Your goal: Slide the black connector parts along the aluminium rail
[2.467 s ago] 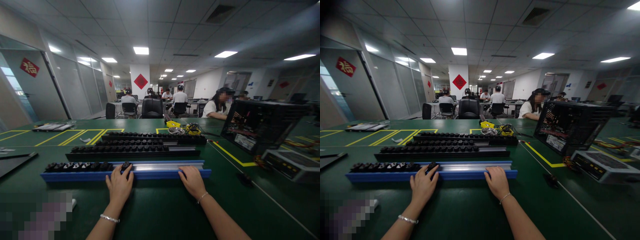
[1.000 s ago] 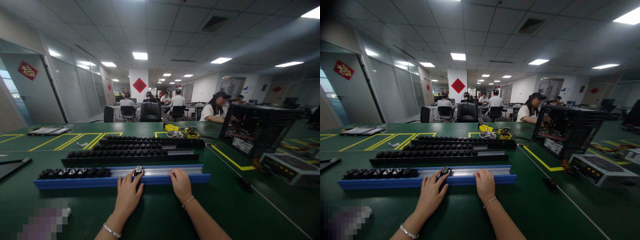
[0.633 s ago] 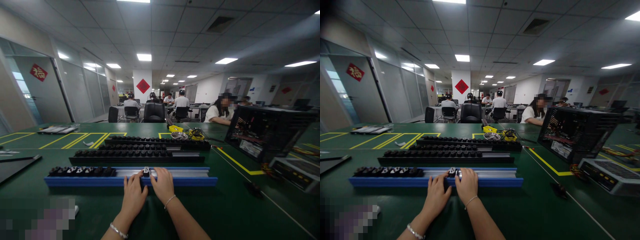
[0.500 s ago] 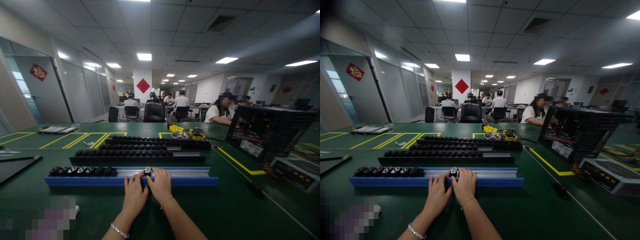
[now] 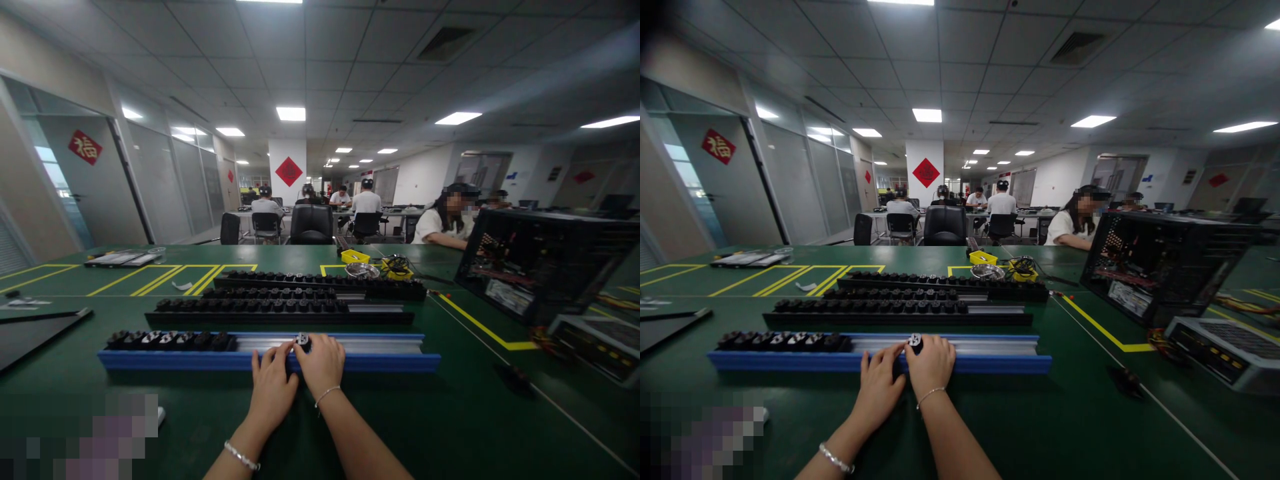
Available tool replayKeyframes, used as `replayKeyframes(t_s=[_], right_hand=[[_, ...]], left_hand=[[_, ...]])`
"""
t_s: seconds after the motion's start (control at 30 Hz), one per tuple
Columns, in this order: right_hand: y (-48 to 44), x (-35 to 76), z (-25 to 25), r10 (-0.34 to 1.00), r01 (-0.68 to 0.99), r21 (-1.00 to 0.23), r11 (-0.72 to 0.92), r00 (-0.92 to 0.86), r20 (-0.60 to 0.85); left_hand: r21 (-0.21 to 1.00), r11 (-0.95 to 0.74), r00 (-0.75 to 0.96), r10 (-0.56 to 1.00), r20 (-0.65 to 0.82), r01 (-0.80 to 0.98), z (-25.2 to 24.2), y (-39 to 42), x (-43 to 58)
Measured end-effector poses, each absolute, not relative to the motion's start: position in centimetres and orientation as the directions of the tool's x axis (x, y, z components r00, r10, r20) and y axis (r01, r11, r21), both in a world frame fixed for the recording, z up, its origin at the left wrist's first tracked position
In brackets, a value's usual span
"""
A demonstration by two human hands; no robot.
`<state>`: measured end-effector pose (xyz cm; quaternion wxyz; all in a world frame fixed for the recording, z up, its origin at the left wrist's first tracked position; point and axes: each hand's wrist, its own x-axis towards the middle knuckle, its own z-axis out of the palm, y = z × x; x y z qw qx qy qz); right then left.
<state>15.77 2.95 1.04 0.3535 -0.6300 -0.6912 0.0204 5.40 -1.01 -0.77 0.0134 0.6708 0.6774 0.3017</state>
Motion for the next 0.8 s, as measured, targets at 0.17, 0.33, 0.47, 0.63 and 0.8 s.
replayKeyframes(t_s=[0.17, 0.33, 0.47, 0.63, 0.8], right_hand=[[3.1, 15.6, 0.8, 0.874, 0.868, -0.462, 0.181, 0.073, 0.48], [3.2, 16.0, 0.4, 0.856, 0.87, -0.458, 0.181, 0.091, 0.51], [3.2, 16.7, 0.3, 0.848, 0.877, -0.45, 0.169, 0.103, 0.519], [3.3, 18.0, 0.2, 0.838, 0.875, -0.455, 0.166, 0.118, 0.533], [3.2, 19.2, 0.4, 0.834, 0.876, -0.452, 0.167, 0.119, 0.539]], left_hand=[[0.36, -0.096, -0.066, 0.909, 0.412, 0.928, -0.8, -1.2, 5.4], [0.295, -0.122, -0.018, 0.901, 0.434, 0.948, -1.1, -1.2, 5.3], [0.263, -0.123, -0.006, 0.898, 0.44, 0.957, -1.3, -1.2, 5.2], [0.274, -0.13, -0.003, 0.9, 0.436, 0.953, -1.2, -1.2, 5.2], [0.265, -0.131, -0.001, 0.895, 0.447, 0.955, -1.3, -1.2, 5.1]])
